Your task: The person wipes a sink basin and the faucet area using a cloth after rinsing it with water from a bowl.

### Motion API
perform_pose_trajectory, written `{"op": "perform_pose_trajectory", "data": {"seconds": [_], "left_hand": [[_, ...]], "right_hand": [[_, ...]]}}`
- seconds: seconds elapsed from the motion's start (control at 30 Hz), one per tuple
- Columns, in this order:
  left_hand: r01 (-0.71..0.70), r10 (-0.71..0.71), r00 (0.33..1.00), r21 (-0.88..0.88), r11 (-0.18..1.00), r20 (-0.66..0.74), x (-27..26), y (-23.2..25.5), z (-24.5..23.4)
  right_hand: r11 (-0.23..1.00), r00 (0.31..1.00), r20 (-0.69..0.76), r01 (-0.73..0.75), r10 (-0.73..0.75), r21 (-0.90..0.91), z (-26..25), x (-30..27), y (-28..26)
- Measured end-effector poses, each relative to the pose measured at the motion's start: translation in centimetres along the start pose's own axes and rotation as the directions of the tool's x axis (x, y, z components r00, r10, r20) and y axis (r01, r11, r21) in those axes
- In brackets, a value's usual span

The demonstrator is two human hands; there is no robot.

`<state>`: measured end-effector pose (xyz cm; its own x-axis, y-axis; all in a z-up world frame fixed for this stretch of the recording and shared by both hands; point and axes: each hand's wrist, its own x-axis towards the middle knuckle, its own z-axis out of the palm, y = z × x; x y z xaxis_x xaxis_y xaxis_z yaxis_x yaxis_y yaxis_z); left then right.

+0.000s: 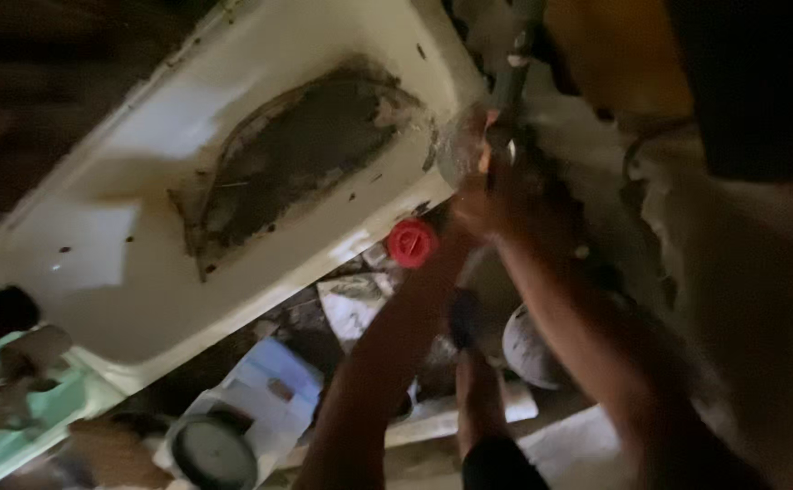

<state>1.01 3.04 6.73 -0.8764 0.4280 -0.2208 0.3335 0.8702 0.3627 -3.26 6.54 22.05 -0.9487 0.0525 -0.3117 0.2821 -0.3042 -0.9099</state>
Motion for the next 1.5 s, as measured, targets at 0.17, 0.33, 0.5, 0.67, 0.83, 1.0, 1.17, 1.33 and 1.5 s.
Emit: {"op": "perform_pose_trajectory", "data": {"seconds": [0.17,0.33,0.5,0.67,0.83,1.0,1.17,1.33,1.5], "left_hand": [[0.039,-0.037,0.998,-0.049,0.998,0.041,2.2,-1.8,-0.9],[0.069,-0.064,0.994,-0.049,0.996,0.093,1.0,-2.3,-1.2],[-0.013,0.015,0.998,-0.026,1.000,0.066,0.2,0.7,-1.2],[0.003,-0.001,0.999,-0.038,0.999,0.054,2.6,0.2,-1.3],[0.084,-0.074,0.991,-0.085,0.993,0.115,2.5,-2.0,-1.3],[0.004,0.005,0.988,-0.058,0.998,0.156,-3.6,1.2,-0.8],[0.004,0.002,0.994,-0.053,0.999,0.114,-2.1,1.6,-1.0],[0.093,-0.082,0.984,-0.065,0.994,0.159,1.1,-2.0,-1.7],[0.020,-0.014,0.986,-0.035,0.999,0.164,-0.8,1.2,-1.5]], "right_hand": [[0.998,1.000,0.012,0.025,-0.025,-0.056,1.3,-1.7,0.5],[0.999,0.999,-0.028,-0.028,0.027,-0.028,1.1,-2.9,0.3],[0.999,0.997,-0.067,-0.021,0.024,0.032,-0.3,0.4,-0.8],[1.000,1.000,-0.010,0.021,-0.022,-0.021,0.5,0.7,-0.5],[0.999,1.000,0.005,0.012,-0.012,-0.042,1.2,-1.4,0.5],[0.994,0.991,-0.106,-0.079,0.087,0.077,-1.3,-2.0,0.7],[0.999,0.999,-0.024,-0.038,0.038,0.001,-0.1,-2.6,1.0],[0.999,1.000,0.026,-0.016,0.017,-0.029,1.3,-3.3,0.9],[0.996,0.998,-0.011,-0.062,0.063,0.059,-0.7,-0.9,-0.5]]}}
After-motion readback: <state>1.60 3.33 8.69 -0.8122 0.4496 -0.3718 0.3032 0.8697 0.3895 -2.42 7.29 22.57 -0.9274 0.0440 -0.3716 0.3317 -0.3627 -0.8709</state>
